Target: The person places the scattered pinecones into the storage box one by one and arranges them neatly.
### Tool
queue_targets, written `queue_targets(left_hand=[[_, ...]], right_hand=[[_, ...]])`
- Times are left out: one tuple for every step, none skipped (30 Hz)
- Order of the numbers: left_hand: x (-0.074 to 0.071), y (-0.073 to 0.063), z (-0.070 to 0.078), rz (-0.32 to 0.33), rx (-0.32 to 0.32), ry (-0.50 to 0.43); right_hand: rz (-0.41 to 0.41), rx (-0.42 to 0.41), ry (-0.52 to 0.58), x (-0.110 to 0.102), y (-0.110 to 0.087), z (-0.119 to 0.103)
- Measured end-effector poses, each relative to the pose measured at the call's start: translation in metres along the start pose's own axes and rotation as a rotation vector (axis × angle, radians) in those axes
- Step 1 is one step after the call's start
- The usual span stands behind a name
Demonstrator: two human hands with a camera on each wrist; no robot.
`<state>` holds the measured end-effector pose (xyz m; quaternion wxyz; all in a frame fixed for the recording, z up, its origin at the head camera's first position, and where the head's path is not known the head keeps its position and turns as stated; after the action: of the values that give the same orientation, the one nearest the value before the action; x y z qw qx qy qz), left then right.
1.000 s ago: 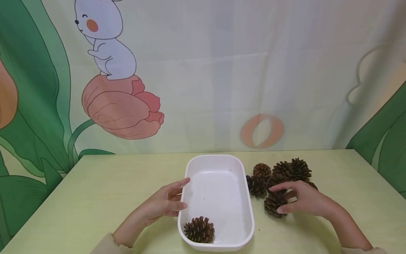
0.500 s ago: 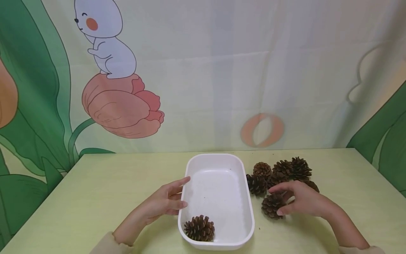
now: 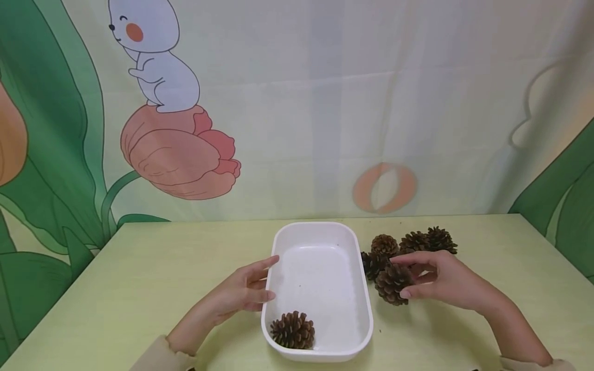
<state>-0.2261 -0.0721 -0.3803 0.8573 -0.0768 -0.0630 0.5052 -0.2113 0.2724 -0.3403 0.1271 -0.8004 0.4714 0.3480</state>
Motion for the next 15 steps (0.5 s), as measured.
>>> queue_targets(left_hand=[[0.000, 0.000, 0.000, 0.000, -0.001, 0.000], [0.000, 0.000, 0.000, 0.001, -0.001, 0.000], [0.000, 0.000, 0.000, 0.001, -0.002, 0.001], [0.000, 0.001, 0.000, 0.001, -0.002, 0.001], [0.000, 0.001, 0.000, 0.002, -0.001, 0.002], [0.000, 0.001, 0.000, 0.001, -0.001, 0.001], [0.000, 0.001, 0.000, 0.002, 0.000, 0.003], [0.000, 0.001, 0.000, 0.002, 0.001, 0.003], [0.000, 0.001, 0.000, 0.002, 0.002, 0.002], [-0.001, 0.001, 0.000, 0.002, 0.002, 0.002], [-0.001, 0.001, 0.000, 0.003, 0.002, 0.003], [-0.001, 0.001, 0.000, 0.003, 0.001, 0.002], [-0.001, 0.001, 0.000, 0.003, 0.001, 0.002], [0.000, 0.001, 0.000, 0.002, 0.001, 0.001], [0.000, 0.001, 0.000, 0.001, 0.002, 0.000]], right_hand=[[0.012, -0.013, 0.004, 0.000, 0.000, -0.003], [0.027, -0.027, 0.006, 0.000, 0.000, -0.006], [0.043, -0.037, 0.008, 0.000, 0.000, -0.008], [0.061, -0.048, 0.010, 0.001, 0.001, -0.011], [0.078, -0.055, 0.009, 0.001, 0.001, -0.014], [0.088, -0.059, 0.008, 0.001, 0.001, -0.017], [0.097, -0.065, 0.007, 0.002, 0.001, -0.019], [0.111, -0.077, 0.000, 0.002, 0.001, -0.022], [0.118, -0.089, 0.002, 0.003, 0.002, -0.025], [0.124, -0.110, 0.004, 0.004, 0.002, -0.028], [0.124, -0.130, 0.010, 0.006, 0.003, -0.031], [0.126, -0.154, 0.016, 0.007, 0.003, -0.034], [0.130, -0.177, 0.023, 0.009, 0.004, -0.037], [0.136, -0.198, 0.030, 0.011, 0.005, -0.040], [0.137, -0.212, 0.037, 0.013, 0.005, -0.043]])
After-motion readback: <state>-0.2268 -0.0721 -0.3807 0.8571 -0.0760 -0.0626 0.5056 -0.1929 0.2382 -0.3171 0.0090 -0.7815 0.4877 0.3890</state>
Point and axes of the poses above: each hand's wrist, its own y-axis towards the middle knuckle, its own x-axis out of the palm, z = x × y, the point moved 4 cm from there along y, towards the middle knuckle, and after that the axes turned 2 degrees about -y, right-handed, at the moved point
